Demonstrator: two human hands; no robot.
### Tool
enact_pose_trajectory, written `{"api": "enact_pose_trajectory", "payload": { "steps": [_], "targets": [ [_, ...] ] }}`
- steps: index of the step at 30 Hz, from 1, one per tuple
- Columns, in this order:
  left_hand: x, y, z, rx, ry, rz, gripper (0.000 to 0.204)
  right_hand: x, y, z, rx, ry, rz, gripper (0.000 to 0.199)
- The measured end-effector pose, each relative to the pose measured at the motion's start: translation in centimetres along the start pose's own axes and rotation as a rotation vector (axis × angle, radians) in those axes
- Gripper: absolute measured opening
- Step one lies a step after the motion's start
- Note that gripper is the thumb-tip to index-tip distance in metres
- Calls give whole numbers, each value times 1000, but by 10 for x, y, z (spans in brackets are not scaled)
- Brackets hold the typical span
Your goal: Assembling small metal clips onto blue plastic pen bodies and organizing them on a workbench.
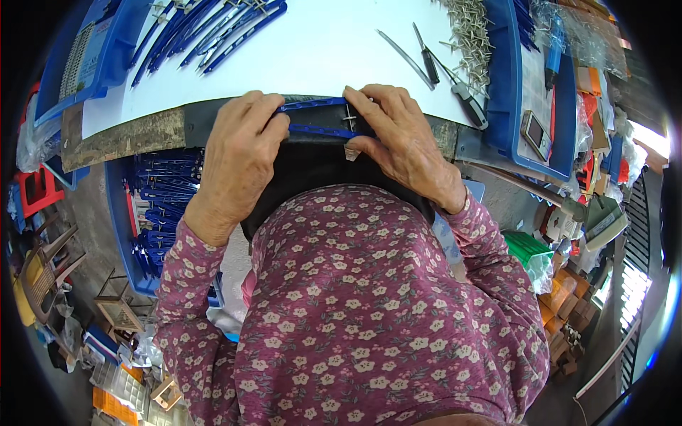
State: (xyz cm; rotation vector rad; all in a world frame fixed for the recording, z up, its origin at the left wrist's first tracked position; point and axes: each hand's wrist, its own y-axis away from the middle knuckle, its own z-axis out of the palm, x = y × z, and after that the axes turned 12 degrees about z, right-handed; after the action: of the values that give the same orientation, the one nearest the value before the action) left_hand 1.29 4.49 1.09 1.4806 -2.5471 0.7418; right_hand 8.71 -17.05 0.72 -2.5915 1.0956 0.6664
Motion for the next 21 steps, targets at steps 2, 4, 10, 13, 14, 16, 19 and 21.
{"api": "enact_pose_trajectory", "payload": {
  "steps": [2,4,10,13,14,16,19,21],
  "targets": [
    [1,2,1,-9,-122,12,15,-1,1,0,-3,13,6,61],
    [1,6,4,19,-122,-21,20,-3,2,1,-7,29,11,62],
    [-8,16,8,108,-101,32,22,-8,-1,15,80,149,-65,65],
    [-21,36,-5,58,-221,59,19,-25,-17,28,72,133,-91,66],
    [-26,44,-10,59,-221,66,19,-33,-22,35,88,91,-127,63],
    [-35,66,-25,93,-254,-33,20,-53,-38,49,86,59,-210,57],
    [-45,86,-45,92,-173,-153,23,-75,-62,73,139,98,-304,52],
    [-44,85,-44,132,-146,-106,24,-75,-64,74,210,107,-364,52]
  ]
}}
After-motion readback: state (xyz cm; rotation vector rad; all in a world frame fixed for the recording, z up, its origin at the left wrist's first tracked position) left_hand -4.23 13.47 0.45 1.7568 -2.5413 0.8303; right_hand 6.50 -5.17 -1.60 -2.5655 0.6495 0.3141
